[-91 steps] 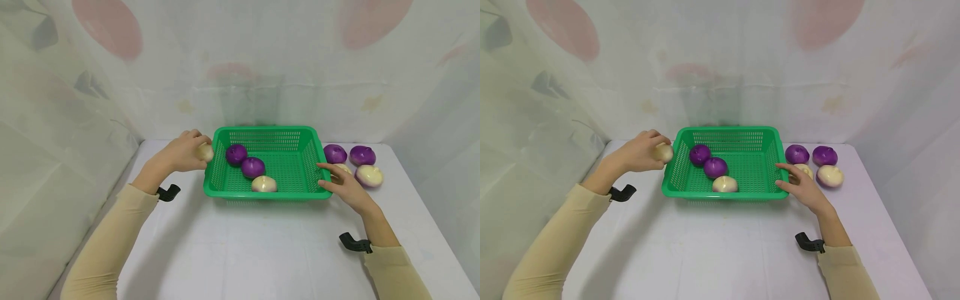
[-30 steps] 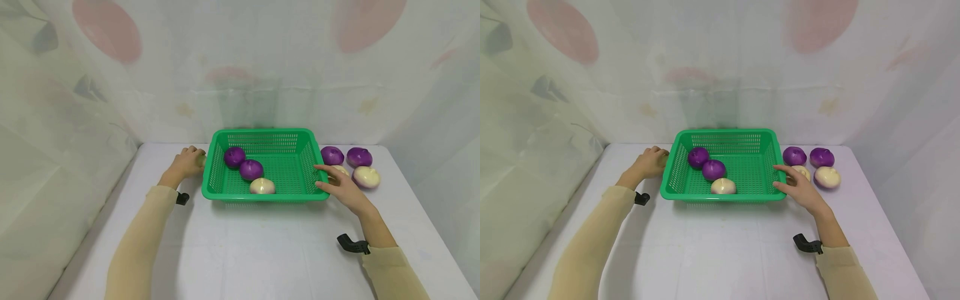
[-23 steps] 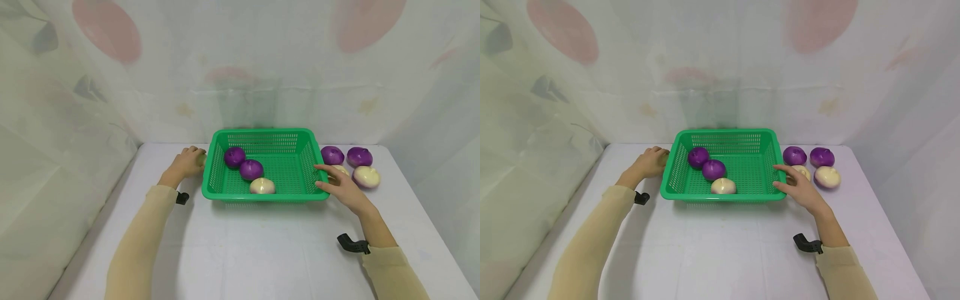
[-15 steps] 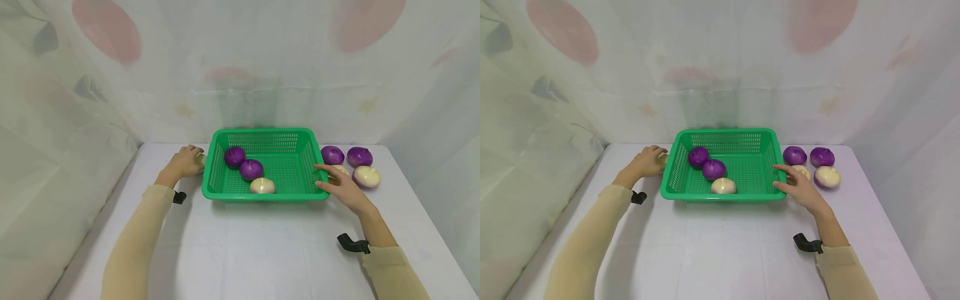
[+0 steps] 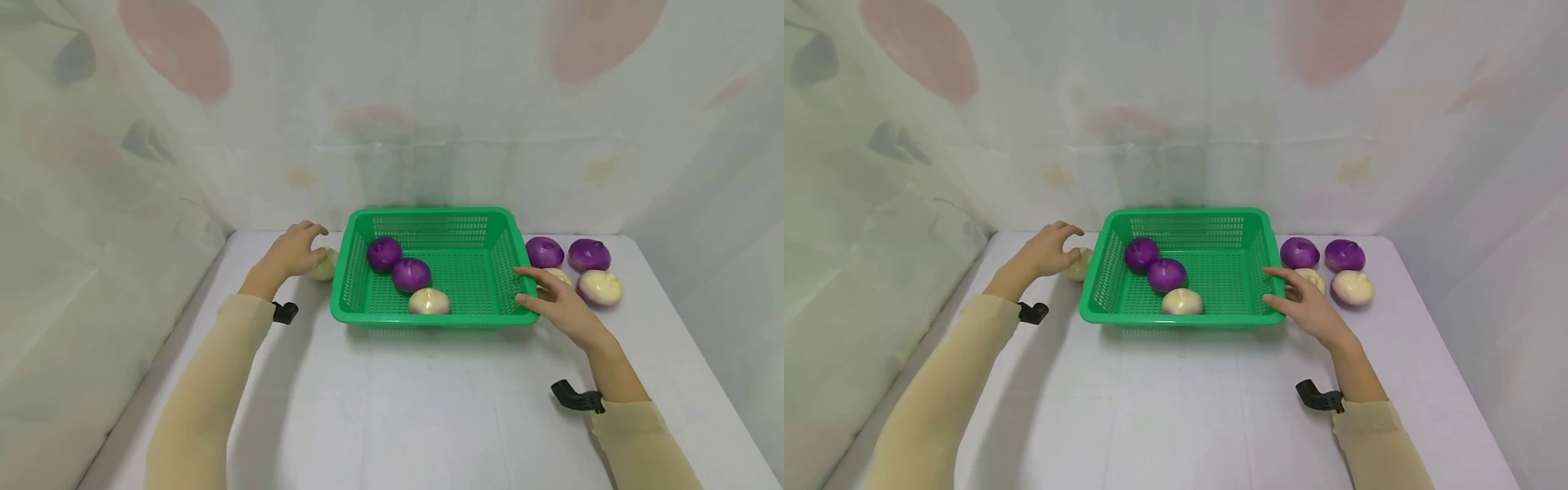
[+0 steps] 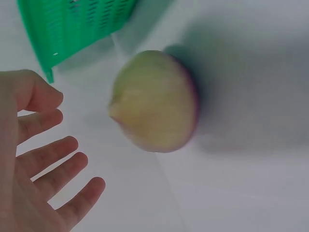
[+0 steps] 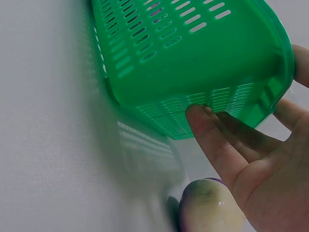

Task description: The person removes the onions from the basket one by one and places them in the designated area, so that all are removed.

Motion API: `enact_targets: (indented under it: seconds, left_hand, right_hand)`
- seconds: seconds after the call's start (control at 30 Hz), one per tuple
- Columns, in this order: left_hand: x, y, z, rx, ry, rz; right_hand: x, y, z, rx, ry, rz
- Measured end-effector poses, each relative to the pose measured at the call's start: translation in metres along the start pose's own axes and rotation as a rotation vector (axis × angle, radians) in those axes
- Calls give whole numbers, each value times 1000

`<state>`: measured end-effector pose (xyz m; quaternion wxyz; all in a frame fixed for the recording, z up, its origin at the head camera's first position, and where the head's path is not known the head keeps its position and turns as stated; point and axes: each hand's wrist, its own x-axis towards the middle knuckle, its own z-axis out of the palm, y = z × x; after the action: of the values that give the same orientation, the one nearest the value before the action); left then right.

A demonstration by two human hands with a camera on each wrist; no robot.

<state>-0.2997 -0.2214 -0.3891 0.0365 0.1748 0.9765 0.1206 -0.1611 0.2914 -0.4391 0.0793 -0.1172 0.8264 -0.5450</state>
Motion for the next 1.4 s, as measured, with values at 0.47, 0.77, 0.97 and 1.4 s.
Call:
enact_targets:
  seconds: [0.47,0.77,0.97,1.4]
  left_hand:
    - [-7,51,-28,96,108,182]
    - [-12,80,-33,152,109,268]
    - [-15,100,-37,159,70,275]
    - [-8,137,-32,161,9,301]
  right_hand:
    - [1,0,-2,-6,11,-4]
    - [0,-1,-2,-11,1,7]
    - [0,-2,-1,-7,1,0]
    - [0,-1,-1,-1,-1,-6]
